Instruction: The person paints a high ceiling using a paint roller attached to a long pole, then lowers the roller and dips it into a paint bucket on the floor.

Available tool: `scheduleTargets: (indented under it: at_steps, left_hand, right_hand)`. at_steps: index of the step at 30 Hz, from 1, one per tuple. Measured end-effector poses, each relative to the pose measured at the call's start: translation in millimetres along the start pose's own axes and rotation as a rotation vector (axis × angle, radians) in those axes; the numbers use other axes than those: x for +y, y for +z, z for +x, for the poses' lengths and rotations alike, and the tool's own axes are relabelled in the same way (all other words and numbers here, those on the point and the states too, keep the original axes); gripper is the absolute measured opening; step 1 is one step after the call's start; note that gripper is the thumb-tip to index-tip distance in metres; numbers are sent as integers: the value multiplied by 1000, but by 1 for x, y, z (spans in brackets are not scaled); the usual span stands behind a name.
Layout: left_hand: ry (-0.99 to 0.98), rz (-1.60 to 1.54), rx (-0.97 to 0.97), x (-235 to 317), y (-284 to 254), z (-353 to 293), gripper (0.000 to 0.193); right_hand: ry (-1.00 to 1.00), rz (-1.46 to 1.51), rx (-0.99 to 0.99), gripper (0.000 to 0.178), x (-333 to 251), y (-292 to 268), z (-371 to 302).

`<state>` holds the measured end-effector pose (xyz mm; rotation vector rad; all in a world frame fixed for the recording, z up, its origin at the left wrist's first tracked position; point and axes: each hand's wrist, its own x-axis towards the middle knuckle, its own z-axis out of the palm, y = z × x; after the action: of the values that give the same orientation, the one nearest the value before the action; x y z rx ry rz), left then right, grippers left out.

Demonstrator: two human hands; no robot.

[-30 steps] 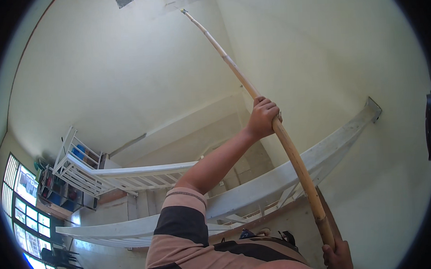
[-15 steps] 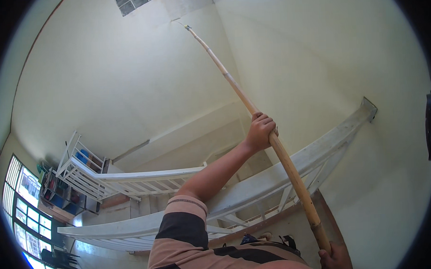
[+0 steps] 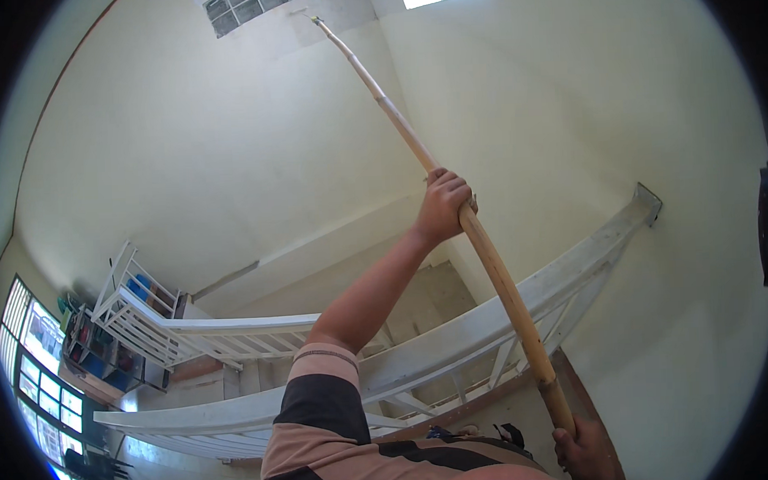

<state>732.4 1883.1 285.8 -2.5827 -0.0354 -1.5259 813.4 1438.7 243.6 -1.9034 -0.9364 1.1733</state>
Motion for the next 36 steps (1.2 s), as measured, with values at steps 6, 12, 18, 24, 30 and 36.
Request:
scheduleTargets:
  at_steps: [6, 12, 18, 24, 30, 36]
  left_hand:
    - [35, 37, 22, -26, -2, 19, 19]
    - [29, 60, 23, -49, 1, 18, 18]
    - [-5, 21, 17, -41, 17, 0, 18]
    - [-38, -11, 14, -21, 27, -19, 18]
    - [-73, -37, -17, 3, 28, -41, 17]
    - [-97, -53, -83, 30, 31, -55, 17]
  right_hand:
    - [13, 225, 60, 15, -18, 7, 22]
    - [-10, 177, 63, 13, -27, 7, 44]
    - [48, 164, 78, 14, -28, 2, 32]
    - [104, 117, 79, 14, -19, 1, 18]
    - [49, -141, 30, 33, -4, -7, -1]
    - [55, -161, 28, 30, 1, -12, -25]
